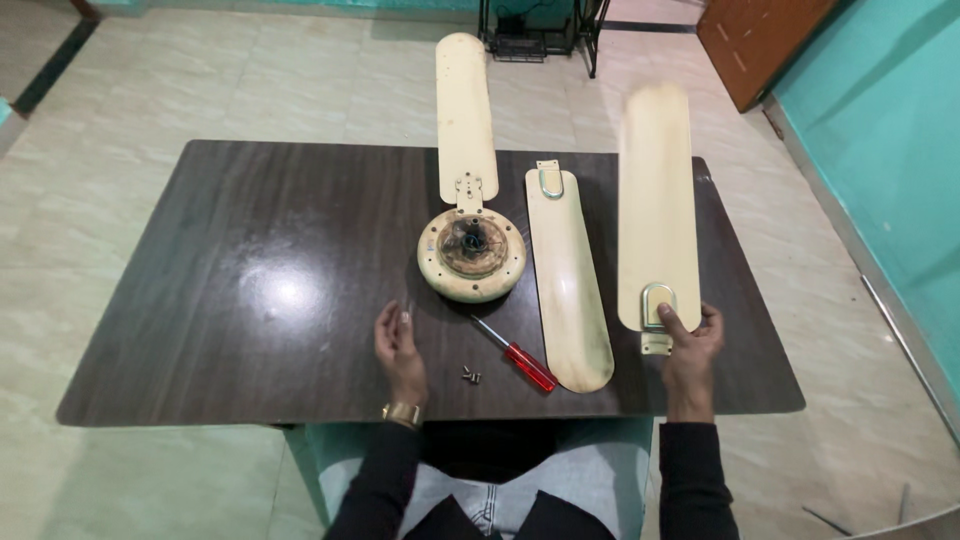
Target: The person removes a fan blade from the motor housing using a screwdriver, then reattaches two fan blades to the motor housing, securing each with screws. The work is performed on a dark wooden table with the fan parts laid out.
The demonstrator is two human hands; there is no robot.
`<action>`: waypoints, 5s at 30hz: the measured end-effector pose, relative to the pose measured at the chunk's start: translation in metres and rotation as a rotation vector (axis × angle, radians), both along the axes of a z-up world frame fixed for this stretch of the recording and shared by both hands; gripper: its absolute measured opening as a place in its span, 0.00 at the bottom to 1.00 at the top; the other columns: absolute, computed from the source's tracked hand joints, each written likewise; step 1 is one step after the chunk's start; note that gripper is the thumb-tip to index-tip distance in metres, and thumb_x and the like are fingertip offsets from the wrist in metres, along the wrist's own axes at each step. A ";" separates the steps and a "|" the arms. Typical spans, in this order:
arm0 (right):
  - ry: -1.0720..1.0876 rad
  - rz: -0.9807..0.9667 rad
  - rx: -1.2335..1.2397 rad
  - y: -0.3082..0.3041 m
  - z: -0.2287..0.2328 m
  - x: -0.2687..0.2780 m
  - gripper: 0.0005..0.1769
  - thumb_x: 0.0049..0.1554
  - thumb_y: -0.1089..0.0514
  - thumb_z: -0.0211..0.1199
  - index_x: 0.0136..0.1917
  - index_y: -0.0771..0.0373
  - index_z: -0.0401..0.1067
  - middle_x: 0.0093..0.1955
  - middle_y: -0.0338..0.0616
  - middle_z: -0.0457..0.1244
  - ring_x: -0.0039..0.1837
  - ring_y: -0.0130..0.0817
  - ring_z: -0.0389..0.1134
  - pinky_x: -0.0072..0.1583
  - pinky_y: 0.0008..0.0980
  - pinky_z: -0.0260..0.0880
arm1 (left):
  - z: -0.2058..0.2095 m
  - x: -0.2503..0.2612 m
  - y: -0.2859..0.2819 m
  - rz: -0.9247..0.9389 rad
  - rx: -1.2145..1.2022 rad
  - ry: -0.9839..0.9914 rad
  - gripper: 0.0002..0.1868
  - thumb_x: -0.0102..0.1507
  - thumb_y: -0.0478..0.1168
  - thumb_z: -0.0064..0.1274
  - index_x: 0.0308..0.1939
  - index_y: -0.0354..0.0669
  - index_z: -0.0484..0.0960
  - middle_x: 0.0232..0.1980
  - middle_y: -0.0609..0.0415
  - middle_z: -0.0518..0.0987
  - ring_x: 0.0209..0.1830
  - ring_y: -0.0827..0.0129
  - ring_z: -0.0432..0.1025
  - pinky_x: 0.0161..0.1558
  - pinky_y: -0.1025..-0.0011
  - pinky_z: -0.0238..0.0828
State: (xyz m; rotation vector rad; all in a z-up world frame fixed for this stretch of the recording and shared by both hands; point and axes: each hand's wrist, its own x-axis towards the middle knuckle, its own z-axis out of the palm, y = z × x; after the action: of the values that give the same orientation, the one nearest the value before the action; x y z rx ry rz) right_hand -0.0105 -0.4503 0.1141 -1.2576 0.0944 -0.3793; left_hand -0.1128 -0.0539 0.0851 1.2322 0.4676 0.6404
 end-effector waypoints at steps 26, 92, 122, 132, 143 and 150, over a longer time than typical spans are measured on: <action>0.119 0.819 0.135 -0.005 -0.001 -0.002 0.22 0.51 0.66 0.73 0.57 0.78 0.74 0.50 0.57 0.71 0.49 0.41 0.76 0.53 0.38 0.80 | 0.060 -0.028 0.038 -0.008 -0.671 -0.181 0.30 0.66 0.51 0.52 0.67 0.39 0.69 0.63 0.53 0.77 0.62 0.64 0.72 0.64 0.59 0.69; -0.035 0.306 0.539 0.116 0.080 -0.086 0.22 0.70 0.51 0.45 0.75 0.56 0.55 0.67 0.48 0.62 0.65 0.41 0.70 0.59 0.46 0.78 | 0.101 -0.069 0.034 -0.102 -0.570 -0.401 0.21 0.75 0.42 0.45 0.71 0.42 0.69 0.69 0.53 0.75 0.70 0.67 0.71 0.76 0.62 0.67; -0.455 0.749 0.962 0.150 0.091 -0.021 0.32 0.67 0.39 0.45 0.82 0.43 0.55 0.87 0.36 0.46 0.87 0.37 0.45 0.85 0.56 0.36 | 0.116 0.013 0.062 -0.631 -0.775 -0.839 0.12 0.81 0.48 0.43 0.57 0.47 0.77 0.53 0.55 0.76 0.58 0.65 0.70 0.74 0.56 0.60; -0.428 0.707 1.168 0.125 0.082 -0.030 0.34 0.68 0.37 0.42 0.84 0.44 0.52 0.88 0.37 0.44 0.88 0.38 0.42 0.85 0.59 0.31 | 0.127 0.024 0.049 -0.646 -0.784 -0.838 0.11 0.81 0.49 0.44 0.57 0.48 0.76 0.56 0.55 0.75 0.60 0.65 0.69 0.75 0.56 0.60; -0.356 0.760 1.533 0.120 0.103 -0.031 0.36 0.68 0.35 0.38 0.85 0.47 0.49 0.89 0.39 0.42 0.89 0.43 0.39 0.86 0.64 0.24 | 0.138 0.007 0.030 -0.592 -0.746 -0.822 0.12 0.82 0.50 0.45 0.57 0.48 0.75 0.59 0.55 0.74 0.63 0.65 0.67 0.76 0.56 0.59; -0.421 0.768 1.189 0.121 0.099 -0.028 0.35 0.69 0.35 0.42 0.85 0.46 0.51 0.88 0.36 0.44 0.89 0.38 0.39 0.87 0.60 0.26 | 0.144 0.008 0.029 -0.584 -0.744 -0.816 0.12 0.82 0.51 0.46 0.57 0.49 0.74 0.61 0.55 0.73 0.65 0.65 0.66 0.77 0.56 0.58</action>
State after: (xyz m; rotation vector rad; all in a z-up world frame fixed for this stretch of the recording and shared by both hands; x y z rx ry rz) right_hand -0.0384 -0.3291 0.2131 0.0298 -0.4615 0.1176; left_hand -0.1048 -0.0252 0.2291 0.2924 -0.3295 0.3536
